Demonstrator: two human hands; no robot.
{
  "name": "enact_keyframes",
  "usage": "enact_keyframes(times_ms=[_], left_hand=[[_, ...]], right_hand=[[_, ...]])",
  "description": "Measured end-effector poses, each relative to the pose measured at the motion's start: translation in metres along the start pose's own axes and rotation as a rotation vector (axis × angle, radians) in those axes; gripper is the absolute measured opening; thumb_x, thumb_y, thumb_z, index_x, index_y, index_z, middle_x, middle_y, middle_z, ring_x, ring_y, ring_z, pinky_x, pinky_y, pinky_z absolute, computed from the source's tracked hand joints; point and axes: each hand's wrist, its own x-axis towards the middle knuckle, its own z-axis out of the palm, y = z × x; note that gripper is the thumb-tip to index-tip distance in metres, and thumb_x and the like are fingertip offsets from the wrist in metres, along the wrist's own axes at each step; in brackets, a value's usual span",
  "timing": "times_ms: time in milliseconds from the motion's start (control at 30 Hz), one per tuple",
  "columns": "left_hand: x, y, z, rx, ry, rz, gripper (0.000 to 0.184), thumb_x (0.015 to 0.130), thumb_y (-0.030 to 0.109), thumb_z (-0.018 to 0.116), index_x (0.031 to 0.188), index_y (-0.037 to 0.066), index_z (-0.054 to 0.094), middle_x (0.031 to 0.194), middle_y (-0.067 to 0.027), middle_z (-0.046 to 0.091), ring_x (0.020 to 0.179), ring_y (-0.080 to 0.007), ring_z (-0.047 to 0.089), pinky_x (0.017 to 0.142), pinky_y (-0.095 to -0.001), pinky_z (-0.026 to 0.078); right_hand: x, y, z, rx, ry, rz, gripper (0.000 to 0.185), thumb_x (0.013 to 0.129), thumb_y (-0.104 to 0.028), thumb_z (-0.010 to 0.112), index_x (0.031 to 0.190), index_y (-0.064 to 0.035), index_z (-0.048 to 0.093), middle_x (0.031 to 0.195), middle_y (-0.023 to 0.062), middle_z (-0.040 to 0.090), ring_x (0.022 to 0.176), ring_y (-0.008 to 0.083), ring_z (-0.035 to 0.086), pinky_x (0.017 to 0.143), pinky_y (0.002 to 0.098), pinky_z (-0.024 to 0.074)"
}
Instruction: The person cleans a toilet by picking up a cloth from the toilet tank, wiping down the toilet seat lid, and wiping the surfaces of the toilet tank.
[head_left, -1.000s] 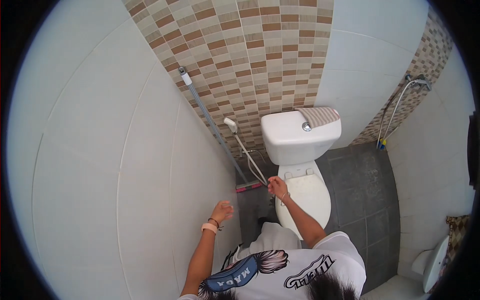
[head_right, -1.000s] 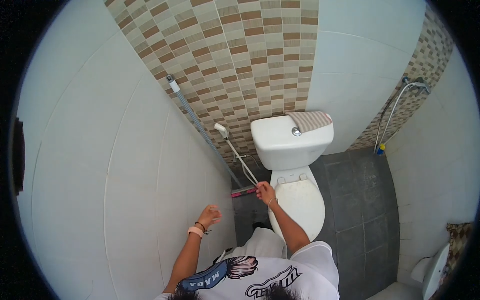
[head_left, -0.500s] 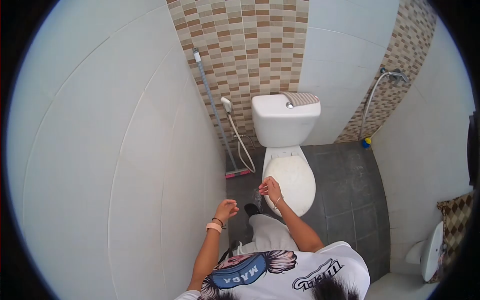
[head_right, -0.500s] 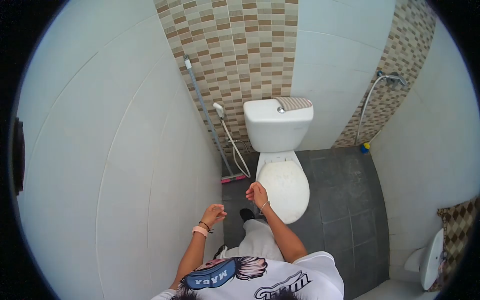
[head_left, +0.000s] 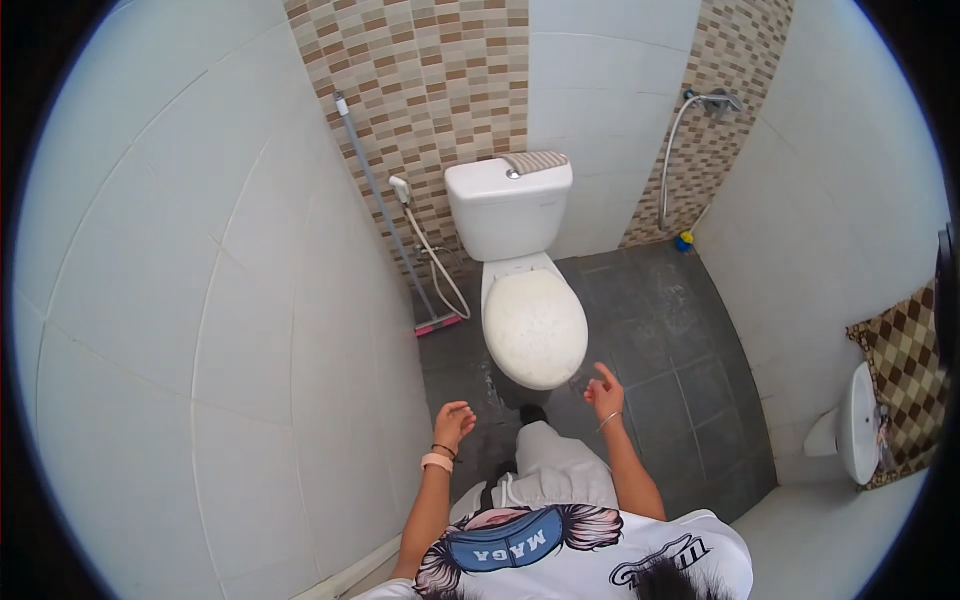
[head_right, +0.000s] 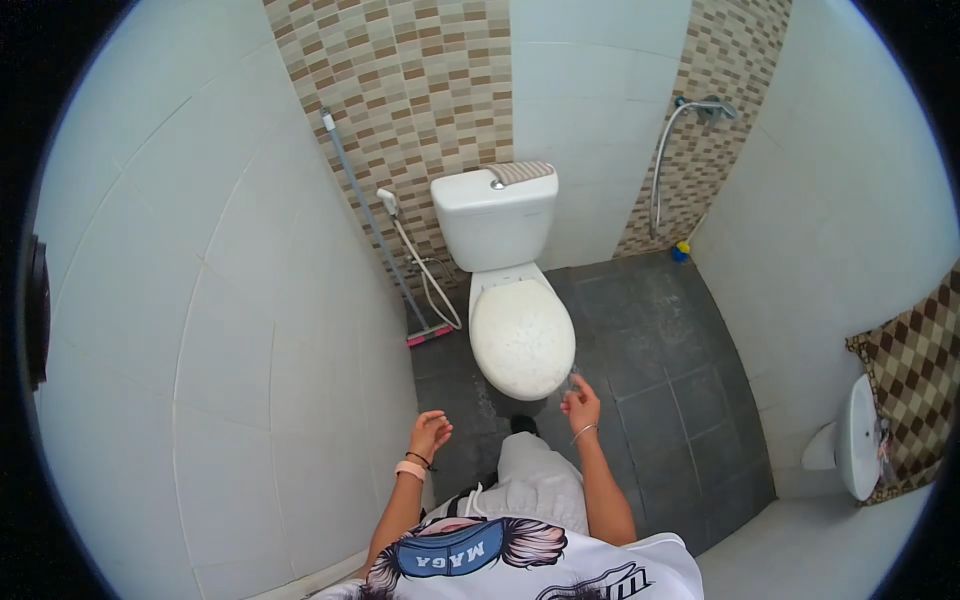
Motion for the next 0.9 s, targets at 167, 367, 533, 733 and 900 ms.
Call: enact_keyframes(times_ms=[167, 367, 533, 733, 900], left_hand=[[0.009, 0.016, 0.031, 0.095, -0.074, -0.033, 0.020, 0.093, 0.015, 0.065, 0.112, 0.011, 0.060, 0.095, -0.0030, 0.066, 0.086, -0.0155, 0.068, 0.077, -0.0300, 0.057], [0.050, 0.019, 0.087, 0.124, -0.103, 0.019, 0.018, 0.094, 0.014, 0.063, 0.111, 0.010, 0.060, 0.094, -0.0036, 0.066, 0.086, -0.0145, 0.067, 0.075, -0.0283, 0.057], [0.091, 0.038, 0.149, 0.206, -0.162, 0.122, 0.015, 0.095, 0.013, 0.062, 0.109, 0.010, 0.061, 0.090, -0.0028, 0.066, 0.083, -0.0123, 0.066, 0.072, -0.0266, 0.056], [0.168, 0.081, 0.204, 0.644, -0.141, 0.473, 0.011, 0.091, 0.013, 0.065, 0.101, 0.008, 0.063, 0.090, -0.0060, 0.067, 0.082, -0.0176, 0.066, 0.070, -0.0300, 0.052], [0.262, 0.148, 0.259, 1.185, -0.038, 0.847, 0.019, 0.087, 0.018, 0.065, 0.103, 0.008, 0.063, 0.097, -0.0122, 0.062, 0.093, -0.0337, 0.059, 0.085, -0.0432, 0.047]], right_hand=[[-0.009, -0.002, -0.053, 0.033, 0.223, 0.064, 0.071, 0.083, 0.005, 0.055, 0.151, -0.0133, 0.041, 0.072, 0.0066, 0.063, 0.055, 0.0111, 0.060, 0.048, 0.0246, 0.0510], [0.007, -0.040, -0.110, 0.152, 0.420, -0.114, 0.066, 0.086, 0.004, 0.055, 0.149, -0.0136, 0.044, 0.074, 0.0031, 0.061, 0.055, 0.0099, 0.057, 0.049, 0.0242, 0.0512], [0.059, -0.034, -0.126, 0.165, 0.541, -0.072, 0.065, 0.085, 0.008, 0.054, 0.146, -0.0122, 0.048, 0.072, 0.0014, 0.057, 0.056, 0.0082, 0.054, 0.049, 0.0225, 0.0493], [0.154, 0.050, -0.099, -0.110, 0.091, 0.181, 0.054, 0.086, 0.005, 0.053, 0.136, -0.0146, 0.058, 0.073, 0.0034, 0.060, 0.058, 0.0105, 0.057, 0.050, 0.0272, 0.0514], [0.182, 0.026, -0.021, -0.375, -0.418, 0.057, 0.051, 0.085, -0.005, 0.060, 0.136, -0.0139, 0.058, 0.075, 0.0041, 0.063, 0.060, 0.0137, 0.062, 0.060, 0.0285, 0.0538]])
